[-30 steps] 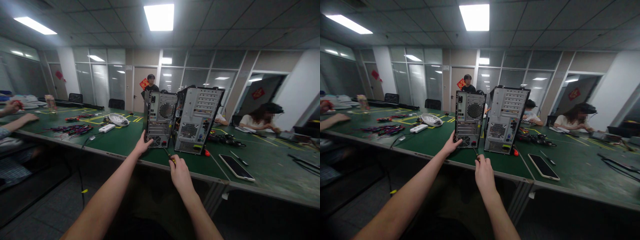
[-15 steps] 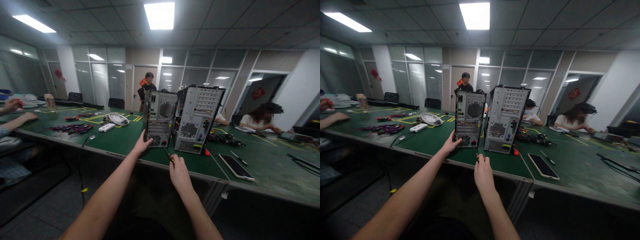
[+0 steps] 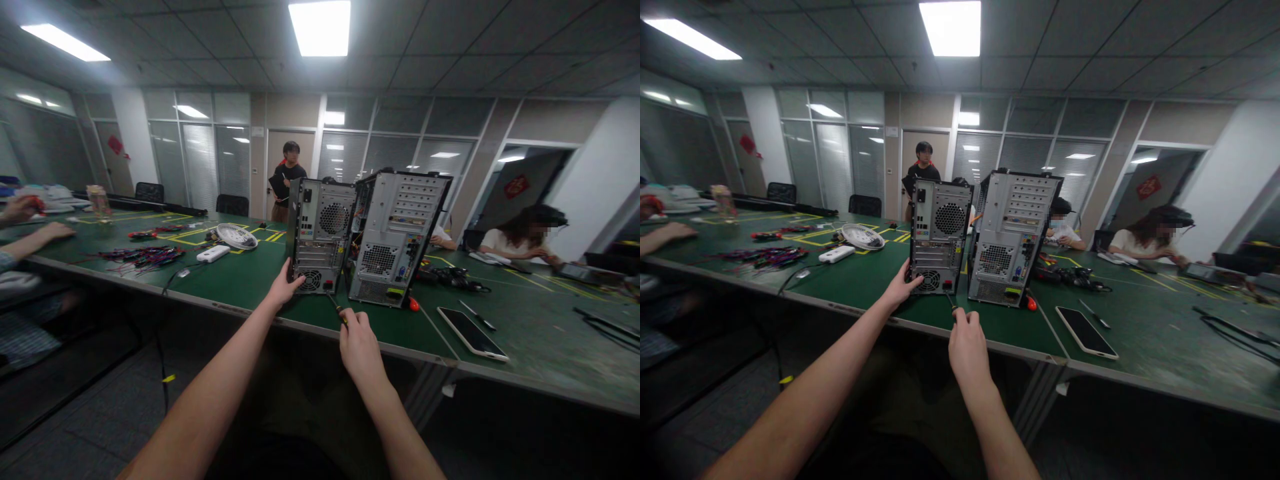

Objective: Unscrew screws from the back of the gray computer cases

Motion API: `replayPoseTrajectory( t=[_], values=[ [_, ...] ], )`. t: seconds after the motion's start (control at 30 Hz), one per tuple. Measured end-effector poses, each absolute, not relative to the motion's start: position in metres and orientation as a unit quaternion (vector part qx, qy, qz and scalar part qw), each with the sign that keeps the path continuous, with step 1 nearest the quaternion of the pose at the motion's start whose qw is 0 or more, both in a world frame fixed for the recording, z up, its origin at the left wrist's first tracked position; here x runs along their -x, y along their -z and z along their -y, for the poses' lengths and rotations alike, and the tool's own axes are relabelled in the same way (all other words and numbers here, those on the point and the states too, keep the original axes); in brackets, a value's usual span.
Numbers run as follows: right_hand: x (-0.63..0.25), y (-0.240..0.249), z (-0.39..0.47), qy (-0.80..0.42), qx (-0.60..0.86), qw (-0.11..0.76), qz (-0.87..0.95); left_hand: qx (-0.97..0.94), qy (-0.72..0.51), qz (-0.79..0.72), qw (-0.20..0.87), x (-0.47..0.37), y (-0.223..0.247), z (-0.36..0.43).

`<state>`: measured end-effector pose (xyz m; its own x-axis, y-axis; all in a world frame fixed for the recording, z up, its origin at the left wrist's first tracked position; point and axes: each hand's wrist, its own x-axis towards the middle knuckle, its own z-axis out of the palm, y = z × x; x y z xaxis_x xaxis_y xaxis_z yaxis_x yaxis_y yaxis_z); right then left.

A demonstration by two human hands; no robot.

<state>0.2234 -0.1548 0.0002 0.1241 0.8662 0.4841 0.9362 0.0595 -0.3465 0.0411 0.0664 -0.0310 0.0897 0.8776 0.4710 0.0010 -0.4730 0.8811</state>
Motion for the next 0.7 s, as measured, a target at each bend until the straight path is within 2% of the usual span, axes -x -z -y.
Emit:
replayPoseTrajectory(
  t=[0.7],
  values=[
    [-0.2237, -0.0011, 0.1565, 0.086, 0.687, 0.280, 0.665, -0.635, -0.568, -0.360, 0.381, -0.0402, 0.0292, -0.0642]
  ],
)
